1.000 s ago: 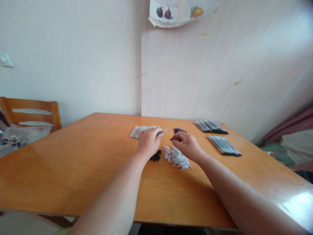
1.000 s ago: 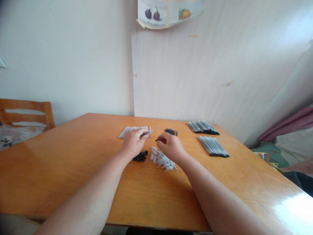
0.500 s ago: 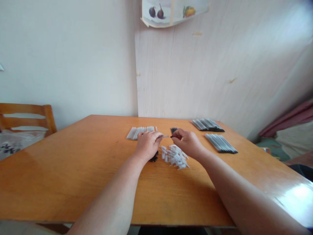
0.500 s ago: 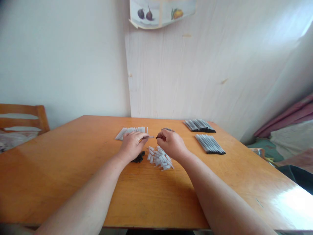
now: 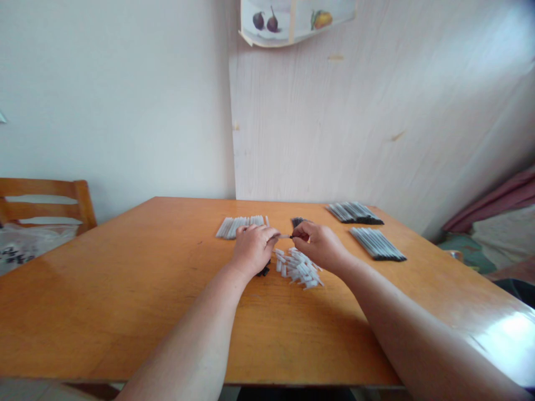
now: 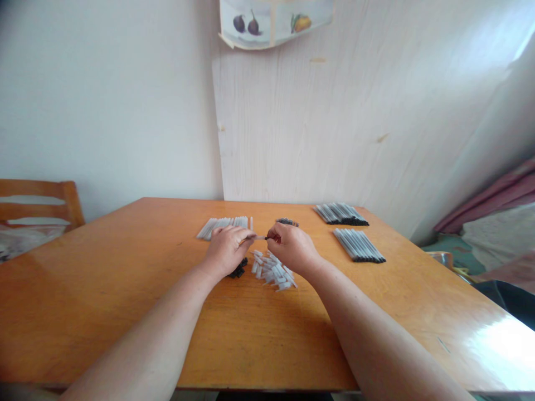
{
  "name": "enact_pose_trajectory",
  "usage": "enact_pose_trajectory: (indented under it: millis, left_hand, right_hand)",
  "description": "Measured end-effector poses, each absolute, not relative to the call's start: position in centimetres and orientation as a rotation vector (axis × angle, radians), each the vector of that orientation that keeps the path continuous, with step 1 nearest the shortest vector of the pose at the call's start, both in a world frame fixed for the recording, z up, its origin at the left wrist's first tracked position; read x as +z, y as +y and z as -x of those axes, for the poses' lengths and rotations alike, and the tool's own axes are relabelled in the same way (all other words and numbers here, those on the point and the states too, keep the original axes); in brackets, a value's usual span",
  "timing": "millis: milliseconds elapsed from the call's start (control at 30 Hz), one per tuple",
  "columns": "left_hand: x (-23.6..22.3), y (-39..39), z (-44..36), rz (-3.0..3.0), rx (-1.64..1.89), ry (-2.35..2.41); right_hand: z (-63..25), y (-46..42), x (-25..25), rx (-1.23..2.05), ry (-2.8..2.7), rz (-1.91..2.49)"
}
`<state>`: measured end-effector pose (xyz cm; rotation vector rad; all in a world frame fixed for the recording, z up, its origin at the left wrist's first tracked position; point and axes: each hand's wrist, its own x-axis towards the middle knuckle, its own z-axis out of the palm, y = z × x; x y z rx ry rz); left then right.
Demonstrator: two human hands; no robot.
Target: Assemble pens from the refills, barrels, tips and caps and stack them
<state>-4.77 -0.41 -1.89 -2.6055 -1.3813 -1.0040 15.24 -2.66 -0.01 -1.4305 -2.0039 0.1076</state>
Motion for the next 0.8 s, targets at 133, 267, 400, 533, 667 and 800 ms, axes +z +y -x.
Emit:
enact_pose_trajectory:
  millis: [133,267,400,533,667,800]
  left_hand:
    - [-1.84,-0.58,4.79,2.609,-0.996,-1.364]
    - [-1.72,-0.75,4.80,2.624,-0.969,-1.349]
    - [-1.71,-0.72,4.83,2.629,-0.951,-1.349]
    - [-1.70,-0.71,4.84,2.637,-0.946,-1.345]
    - [-1.60,-0.83,4.80,2.658,-0.930,-1.341]
    - [-1.66,-0.84,4.75,2.673,-0.946,-1.352]
  right_hand:
    - [-15.27,-2.73,0.03,0.094,-2.015,1.437]
    - [-15.30,-2.85,0.16,0.074,-2.053,1.435]
    - [-15.31,-2.87,0.12,0.096,-2.064,1.413]
    - [-15.30,-2.82,0.01,0.122,-2.046,1.395]
    - [-15.26,-2.77,0.00,0.160,-2.035,1.372]
    - [-15.20,-2.79,0.05,0.220,-2.011,1.352]
